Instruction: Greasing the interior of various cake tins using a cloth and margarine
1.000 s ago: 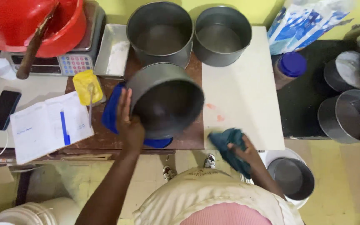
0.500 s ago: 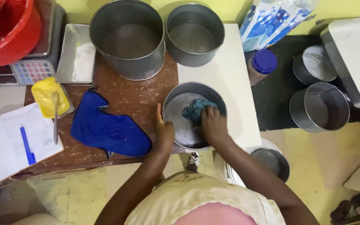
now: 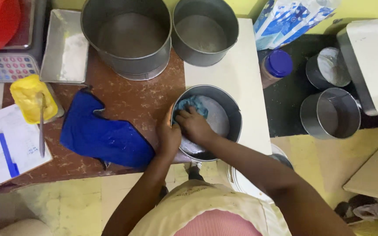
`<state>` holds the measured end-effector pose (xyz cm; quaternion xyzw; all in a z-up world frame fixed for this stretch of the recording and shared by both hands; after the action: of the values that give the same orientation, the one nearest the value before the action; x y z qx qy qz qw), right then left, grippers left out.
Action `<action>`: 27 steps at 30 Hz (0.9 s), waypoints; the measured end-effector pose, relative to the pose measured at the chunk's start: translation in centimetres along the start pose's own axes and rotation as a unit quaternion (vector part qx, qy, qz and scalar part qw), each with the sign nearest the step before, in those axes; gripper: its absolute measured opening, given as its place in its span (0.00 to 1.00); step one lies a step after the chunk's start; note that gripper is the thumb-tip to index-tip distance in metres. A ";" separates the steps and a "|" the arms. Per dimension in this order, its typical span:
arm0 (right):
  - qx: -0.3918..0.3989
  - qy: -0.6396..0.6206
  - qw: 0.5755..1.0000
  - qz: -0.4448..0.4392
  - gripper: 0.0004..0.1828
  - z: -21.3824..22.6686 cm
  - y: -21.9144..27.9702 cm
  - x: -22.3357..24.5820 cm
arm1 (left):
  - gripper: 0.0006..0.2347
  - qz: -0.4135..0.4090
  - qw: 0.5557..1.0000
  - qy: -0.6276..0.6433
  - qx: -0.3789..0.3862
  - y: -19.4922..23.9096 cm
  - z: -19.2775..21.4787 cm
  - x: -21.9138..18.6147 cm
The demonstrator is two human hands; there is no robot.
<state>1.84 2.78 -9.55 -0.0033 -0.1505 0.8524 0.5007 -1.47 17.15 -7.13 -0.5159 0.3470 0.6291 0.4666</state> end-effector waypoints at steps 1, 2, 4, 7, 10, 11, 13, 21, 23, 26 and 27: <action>-0.036 -0.018 0.998 0.058 0.13 0.8 -0.2 -0.3 | 0.37 -0.017 1.000 -0.003 -0.002 -0.3 -0.1 0.3; -0.072 -0.035 0.990 0.115 0.16 1.7 -0.3 -0.7 | 0.38 -0.035 0.999 -0.005 -0.005 -0.6 -0.3 0.5; -0.046 0.014 0.991 0.127 0.12 4.6 -1.7 -2.0 | 0.37 -0.053 0.998 -0.026 -0.009 -1.4 -0.8 1.2; 0.050 0.129 0.990 0.012 0.13 4.7 -1.3 -4.3 | 0.36 -0.050 0.998 -0.043 -0.019 -0.8 0.0 0.1; 0.147 0.166 0.962 -0.159 0.23 5.4 0.0 -5.9 | 0.35 -0.007 1.000 -0.003 0.013 -0.5 -0.3 -0.5; 0.183 0.122 0.955 -0.197 0.28 5.9 0.2 -6.1 | 0.34 0.028 0.998 0.023 0.045 -0.5 -0.7 -0.4; 0.124 0.069 0.983 -0.119 0.24 4.8 -0.3 -6.1 | 0.34 0.008 0.995 0.029 0.098 -3.6 -0.1 -1.1; 0.064 0.086 0.993 -0.048 0.20 6.6 -1.3 -5.8 | 0.21 -0.261 0.924 -0.245 0.137 -8.1 -1.0 -2.5; 0.100 0.143 0.965 -0.197 0.17 6.1 -1.0 -8.2 | 0.26 -0.057 0.987 -0.131 0.068 -3.0 1.7 -4.7; 0.029 0.150 0.969 -0.194 0.17 7.5 -1.9 -6.0 | 0.38 -0.071 0.994 -0.074 -0.029 1.3 -0.8 -0.1; 0.038 0.149 0.968 -0.196 0.17 6.8 -1.8 -5.9 | 0.38 -0.063 0.995 -0.076 -0.025 0.3 -0.7 -0.7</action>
<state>5.22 -3.17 -3.45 -0.0815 -0.0397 0.7323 0.6749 -1.51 16.24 -6.68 -0.4991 0.2619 0.6438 0.5175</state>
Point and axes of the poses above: each hand's wrist, its own y-axis away from the middle knuckle, its own z-axis out of the back of the hand, x = y × z, the point moved 2 cm from there along -y, towards the middle knuckle, and after that the axes turned 8 degrees about -x, right-handed, at the moved point
